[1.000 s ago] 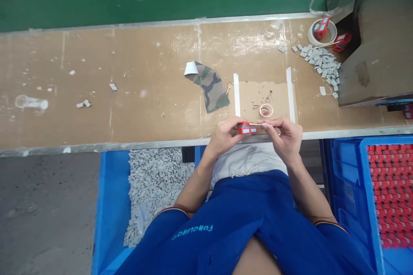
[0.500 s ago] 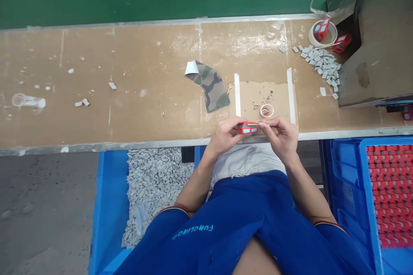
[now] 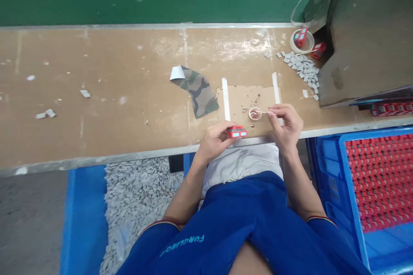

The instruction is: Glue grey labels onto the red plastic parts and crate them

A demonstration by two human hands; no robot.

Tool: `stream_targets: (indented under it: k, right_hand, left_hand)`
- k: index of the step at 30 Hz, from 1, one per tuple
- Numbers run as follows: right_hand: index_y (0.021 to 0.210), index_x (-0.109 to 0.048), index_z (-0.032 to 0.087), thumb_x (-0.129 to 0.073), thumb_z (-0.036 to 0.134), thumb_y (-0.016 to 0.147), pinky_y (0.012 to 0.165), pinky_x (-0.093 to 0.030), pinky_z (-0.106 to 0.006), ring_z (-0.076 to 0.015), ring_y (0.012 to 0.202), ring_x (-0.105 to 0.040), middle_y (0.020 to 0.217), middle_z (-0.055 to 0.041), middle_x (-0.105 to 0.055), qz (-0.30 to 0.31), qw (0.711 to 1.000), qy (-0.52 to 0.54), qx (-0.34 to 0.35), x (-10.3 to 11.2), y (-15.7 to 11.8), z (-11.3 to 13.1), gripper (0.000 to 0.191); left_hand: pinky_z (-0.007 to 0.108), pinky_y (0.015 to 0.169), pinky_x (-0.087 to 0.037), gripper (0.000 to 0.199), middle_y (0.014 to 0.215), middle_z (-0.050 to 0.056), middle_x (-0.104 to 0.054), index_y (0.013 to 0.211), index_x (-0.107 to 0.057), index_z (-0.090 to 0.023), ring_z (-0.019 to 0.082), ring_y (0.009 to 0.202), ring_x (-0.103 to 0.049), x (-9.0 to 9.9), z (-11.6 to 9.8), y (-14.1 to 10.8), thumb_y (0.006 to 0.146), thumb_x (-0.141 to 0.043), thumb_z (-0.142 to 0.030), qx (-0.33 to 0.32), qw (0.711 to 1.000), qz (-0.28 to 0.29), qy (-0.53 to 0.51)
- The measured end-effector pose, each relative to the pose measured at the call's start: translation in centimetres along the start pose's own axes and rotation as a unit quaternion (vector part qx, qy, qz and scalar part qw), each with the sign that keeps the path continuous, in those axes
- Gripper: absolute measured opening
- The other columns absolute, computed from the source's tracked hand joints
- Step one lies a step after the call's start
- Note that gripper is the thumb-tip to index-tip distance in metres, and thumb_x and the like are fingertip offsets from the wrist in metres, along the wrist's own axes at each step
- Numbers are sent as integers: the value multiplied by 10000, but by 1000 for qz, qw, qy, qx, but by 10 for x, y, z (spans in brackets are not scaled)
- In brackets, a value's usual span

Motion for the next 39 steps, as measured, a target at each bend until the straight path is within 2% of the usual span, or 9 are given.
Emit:
stream_targets:
  k: [4, 6, 8, 11, 15, 19, 27, 34, 39]
  right_hand:
    - [1102, -733, 244, -611, 477, 1011, 855, -627, -395, -231, 1051, -725, 1158, -103, -750, 98, 994, -11, 52, -18, 3, -5, 279]
    - [1271, -673, 248, -535, 443, 1045, 945, -612, -421, -247, 1191, -686, 1304, -127, -702, 97, 992, -62, 49, -7, 8, -17, 329]
    - [1322, -636, 214, -462, 354, 1061, 1046, -566, -464, -269, 1274, -642, 1348, -157, -673, 53, 984, -171, 15, 18, 17, -39, 343]
    - [1319, -624, 119, -449, 201, 1014, 1126, -484, -539, -333, 1314, -598, 1397, -230, -632, 27, 931, -356, -71, 53, 30, -77, 361]
    - [1283, -631, 50, -378, 43, 949, 1054, -490, -496, -341, 1205, -617, 1367, -275, -624, 90, 863, -481, -123, 63, 40, -108, 420]
    - [1123, -688, 61, -329, 28, 949, 936, -489, -427, -302, 1013, -618, 1129, -242, -670, 133, 826, -536, -110, 61, 49, -112, 400]
    - [1087, -709, 64, -408, 97, 965, 869, -466, -397, -292, 934, -582, 1025, -214, -668, 159, 816, -555, -33, 64, 49, -112, 326]
    - [1040, -698, 61, -384, 75, 963, 814, -447, -384, -289, 895, -551, 976, -213, -661, 162, 793, -587, 10, 59, 44, -114, 324]
    - [1018, -695, 73, -397, 40, 949, 745, -424, -346, -277, 900, -553, 989, -213, -668, 220, 770, -596, 64, 57, 42, -110, 308]
  left_hand:
    - [320, 823, -614, 290, 1023, 86, -801, 1117, -739, -181, 202, 898, -752, 1, 8, -1, 887, -778, -354, 14, 1000, 2, -5]
    - [327, 817, -618, 302, 1024, 95, -800, 1119, -741, -182, 211, 899, -755, 1, 11, -2, 885, -779, -368, 16, 1000, 4, -11]
    - [331, 813, -620, 305, 1036, 99, -800, 1125, -741, -186, 218, 909, -758, 1, 11, -2, 885, -775, -371, 17, 1000, 6, -17]
    - [327, 833, -614, 288, 1043, 94, -804, 1120, -744, -189, 215, 920, -759, 1, 9, -1, 886, -773, -354, 19, 1000, 9, -9]
    - [317, 847, -601, 263, 1028, 82, -808, 1106, -746, -189, 202, 904, -756, 2, 4, 0, 890, -772, -337, 16, 1000, 7, 2]
    - [314, 835, -594, 256, 1018, 85, -807, 1106, -746, -181, 202, 897, -753, 2, 3, 0, 890, -770, -316, 6, 1000, 4, 0]
    - [319, 882, -578, 386, 1075, 82, -809, 1303, -736, -224, 184, 949, -741, 3, -11, 2, 918, -714, -207, -62, 997, 26, -29]
    - [293, 887, -606, 418, 1113, 104, -812, 1339, -713, -204, 188, 982, -766, 2, -2, 0, 934, -738, -306, -10, 992, 28, -126]
    - [296, 907, -608, 422, 1133, 105, -808, 1309, -727, -192, 197, 1007, -766, 0, 3, 0, 913, -760, -335, 6, 990, 32, -139]
Point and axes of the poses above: each hand's wrist, its own y-axis towards the middle knuckle, its own x-axis out of the back of the hand, z = x × y, the point moved 8 cm from there along y, towards the middle knuckle
